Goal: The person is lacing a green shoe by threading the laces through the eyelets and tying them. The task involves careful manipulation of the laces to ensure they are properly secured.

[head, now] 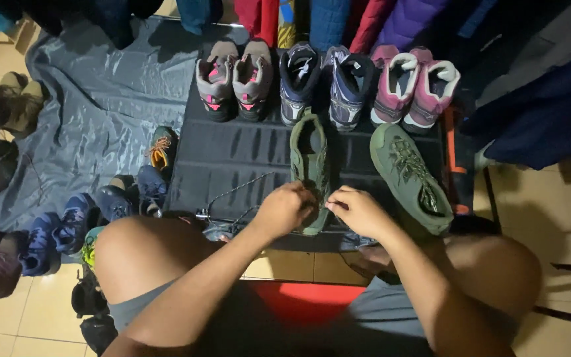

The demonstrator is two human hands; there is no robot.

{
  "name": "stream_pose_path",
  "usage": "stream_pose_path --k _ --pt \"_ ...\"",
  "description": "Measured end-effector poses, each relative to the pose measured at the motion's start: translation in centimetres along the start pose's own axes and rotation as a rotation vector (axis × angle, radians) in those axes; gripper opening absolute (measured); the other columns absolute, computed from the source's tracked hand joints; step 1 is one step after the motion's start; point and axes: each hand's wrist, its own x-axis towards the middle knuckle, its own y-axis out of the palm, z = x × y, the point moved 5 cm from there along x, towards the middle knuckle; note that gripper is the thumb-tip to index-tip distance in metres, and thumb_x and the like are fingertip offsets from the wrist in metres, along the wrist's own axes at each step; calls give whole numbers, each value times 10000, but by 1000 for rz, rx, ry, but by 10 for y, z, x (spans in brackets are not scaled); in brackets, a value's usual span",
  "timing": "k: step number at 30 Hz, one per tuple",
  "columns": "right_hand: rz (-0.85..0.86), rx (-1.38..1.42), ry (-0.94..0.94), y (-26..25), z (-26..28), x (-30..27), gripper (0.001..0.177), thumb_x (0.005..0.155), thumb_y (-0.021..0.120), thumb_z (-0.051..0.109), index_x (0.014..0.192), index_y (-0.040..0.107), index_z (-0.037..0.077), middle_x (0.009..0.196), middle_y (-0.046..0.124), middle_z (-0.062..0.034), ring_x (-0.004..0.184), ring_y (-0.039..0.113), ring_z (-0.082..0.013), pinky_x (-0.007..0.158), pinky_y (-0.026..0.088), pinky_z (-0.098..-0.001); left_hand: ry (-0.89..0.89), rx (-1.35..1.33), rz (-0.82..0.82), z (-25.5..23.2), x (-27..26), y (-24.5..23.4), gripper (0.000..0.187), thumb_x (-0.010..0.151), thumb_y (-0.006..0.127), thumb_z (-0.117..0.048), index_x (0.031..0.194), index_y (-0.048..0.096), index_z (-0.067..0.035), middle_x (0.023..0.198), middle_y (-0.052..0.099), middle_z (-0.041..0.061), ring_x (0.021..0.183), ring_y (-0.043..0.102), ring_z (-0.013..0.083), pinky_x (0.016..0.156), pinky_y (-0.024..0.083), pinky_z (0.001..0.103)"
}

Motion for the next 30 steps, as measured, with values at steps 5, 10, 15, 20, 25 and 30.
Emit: stream_pose_path --k 5,10,15,20,25,30 --pt "-22 145 63 -3 4 -10 179 918 653 167 1002 792 93 916 793 -104 905 750 -283 814 592 -411 -78 11 -66 13 5 19 178 904 702 -295 1014 775 -176 976 688 59 928 723 310 824 593 415" --pt "-239 7 -36 25 -30 1 181 894 729 266 1016 819 168 1024 755 -42 993 731 -284 840 591 -388 -124 69 -125 17 10 33 147 892 694 -302 963 793 -220 948 700 31 884 730 275 798 604 390" --pt "-233 146 98 32 -2 -24 171 872 707 173 1009 800 134 816 786 -64 838 770 -296 748 596 -416 -261 -295 -67 17 11 24 159 883 717 -183 1016 798 -149 945 719 136 943 726 400 840 585 456" --pt "-267 248 186 33 -17 -22 163 848 724 155 1001 781 168 724 786 -14 715 766 -194 689 589 -319 -400 -493 -11 23 11 29 180 891 688 -269 1002 800 -183 989 781 119 1020 719 409 860 571 478" --pt "-355 143 97 25 -11 -20 116 816 785 187 926 802 153 860 782 -54 902 763 -295 770 605 -398 -434 -612 -5 17 5 25 200 868 714 -309 990 807 -181 1008 789 127 1055 719 403 888 558 459" --pt "-359 135 100 32 -16 -14 130 778 803 158 906 814 142 830 768 -77 879 757 -323 786 606 -415 -426 -601 -24 23 9 37 193 865 731 -289 1007 810 -185 964 789 131 1019 727 405 871 569 470"
